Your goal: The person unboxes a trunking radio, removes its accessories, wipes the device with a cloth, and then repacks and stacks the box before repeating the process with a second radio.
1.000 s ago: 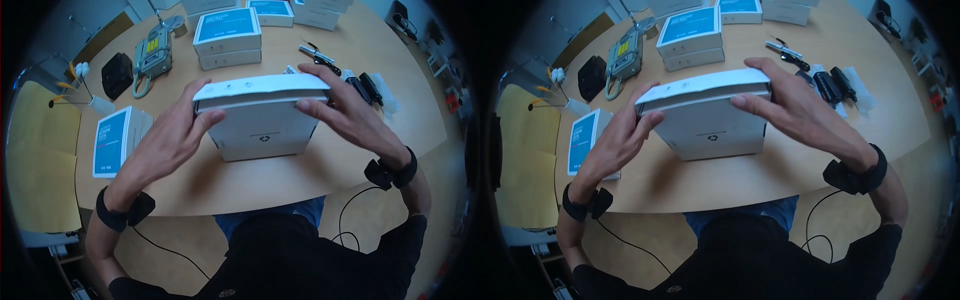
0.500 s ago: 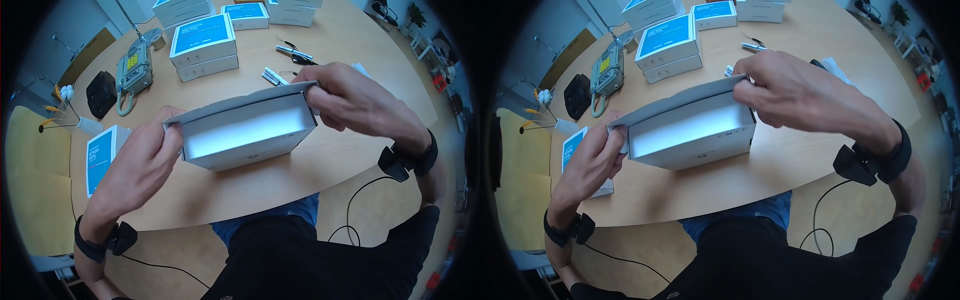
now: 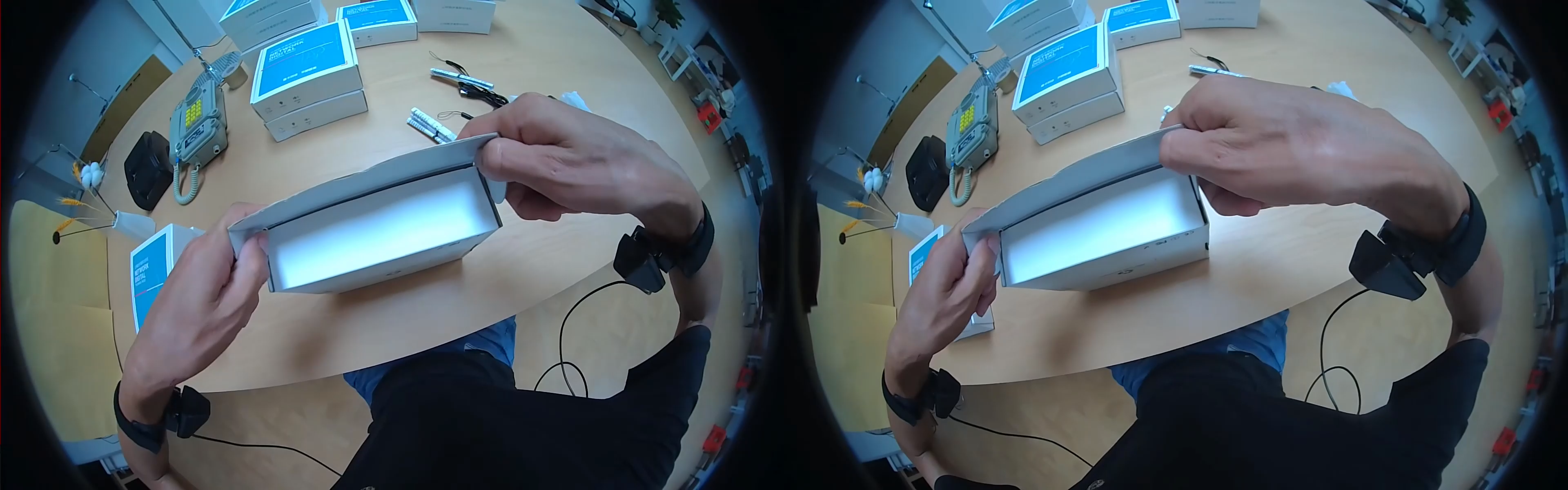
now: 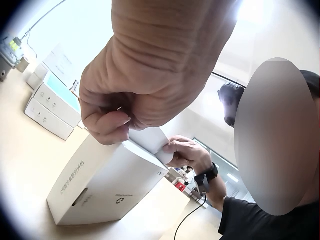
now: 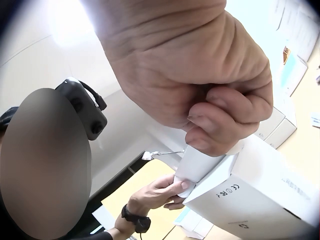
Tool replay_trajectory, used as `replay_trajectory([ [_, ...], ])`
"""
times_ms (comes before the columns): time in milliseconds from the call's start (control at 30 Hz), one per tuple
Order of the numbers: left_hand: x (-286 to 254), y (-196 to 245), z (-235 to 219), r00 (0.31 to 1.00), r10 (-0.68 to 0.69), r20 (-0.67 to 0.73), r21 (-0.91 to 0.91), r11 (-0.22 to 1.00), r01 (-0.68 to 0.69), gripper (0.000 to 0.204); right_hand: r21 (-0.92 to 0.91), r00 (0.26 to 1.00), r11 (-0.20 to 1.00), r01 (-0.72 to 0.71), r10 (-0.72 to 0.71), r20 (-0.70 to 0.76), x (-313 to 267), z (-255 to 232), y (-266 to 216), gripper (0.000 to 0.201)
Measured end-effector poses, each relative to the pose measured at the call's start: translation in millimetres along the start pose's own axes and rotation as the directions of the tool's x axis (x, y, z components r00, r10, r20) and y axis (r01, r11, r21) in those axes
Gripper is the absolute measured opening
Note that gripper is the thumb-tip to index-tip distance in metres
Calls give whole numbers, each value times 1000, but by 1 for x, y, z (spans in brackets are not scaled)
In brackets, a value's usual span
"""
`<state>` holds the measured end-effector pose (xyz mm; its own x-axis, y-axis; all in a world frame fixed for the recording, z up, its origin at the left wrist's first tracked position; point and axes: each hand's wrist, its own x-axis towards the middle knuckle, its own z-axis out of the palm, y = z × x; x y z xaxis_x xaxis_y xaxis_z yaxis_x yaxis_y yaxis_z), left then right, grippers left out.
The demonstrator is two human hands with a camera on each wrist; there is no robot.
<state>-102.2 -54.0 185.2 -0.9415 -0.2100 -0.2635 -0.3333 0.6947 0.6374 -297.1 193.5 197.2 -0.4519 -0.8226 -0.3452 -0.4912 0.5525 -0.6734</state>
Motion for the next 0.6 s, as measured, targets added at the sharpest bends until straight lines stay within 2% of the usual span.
replay_trajectory([
  [33, 1, 5, -1, 1000, 1, 5, 0, 1000, -1, 21, 3, 1000, 1000, -5, 5, 0, 0, -1, 1, 47],
  [100, 3, 14, -3, 983, -169, 72, -108, 978, 176, 23, 124, 998, 991, 53, -57, 30, 4, -4, 6, 45],
  [133, 3, 14, -3, 982, -172, 79, -106, 978, 180, 23, 122, 990, 989, 81, -93, 104, 10, -9, 9, 43],
  [167, 3, 13, -3, 985, -157, 70, -76, 984, 162, 25, 125, 990, 989, 76, -89, 105, 10, -8, 9, 43],
  [233, 2, 7, 2, 988, -141, 66, -48, 988, 145, 27, -237, 993, 965, 114, -119, -4, 11, -4, 9, 42],
  [267, 0, -2, 9, 1000, 23, -12, 82, 996, -22, 31, -409, 993, 905, 115, -103, 53, 10, -8, 3, 47],
  [300, -1, -7, 13, 979, 194, -68, 220, 960, -175, 36, -406, 993, 906, 116, -101, 57, 11, -3, 11, 47],
  [333, -1, -1, 14, 999, 33, -23, 236, 971, -26, 60, -535, 968, 813, 230, -249, 37, 15, 8, 16, 60],
  [367, -4, -6, 18, 999, 28, -15, 234, 972, -23, 60, -652, 919, 688, 320, -391, 38, 15, 16, 18, 74],
  [400, -6, -14, 26, 975, 222, -22, 407, 893, -194, 74, -628, 975, 749, 211, -209, 78, 1, 17, 18, 91],
  [433, -9, -21, 32, 910, 414, 6, 564, 750, -344, 89, -609, 918, 743, 277, -393, -61, -9, 39, 33, 90],
  [467, -14, -25, 37, 927, 374, 42, 577, 748, -328, 106, -564, 881, 778, 279, -440, -172, -12, 60, 37, 87],
  [500, -18, -36, 46, 922, 385, 42, 574, 746, -338, 106, -519, 833, 805, 288, -478, -279, -15, 78, 40, 86],
  [567, -22, -56, 60, 787, 616, -36, 420, 724, -547, 97, -524, 769, 805, 279, -514, -381, -25, 106, 59, 78],
  [600, -25, -53, 62, 804, 594, -12, 249, 781, -573, 92, -467, 778, 839, 278, -483, -403, -37, 117, 58, 73],
])
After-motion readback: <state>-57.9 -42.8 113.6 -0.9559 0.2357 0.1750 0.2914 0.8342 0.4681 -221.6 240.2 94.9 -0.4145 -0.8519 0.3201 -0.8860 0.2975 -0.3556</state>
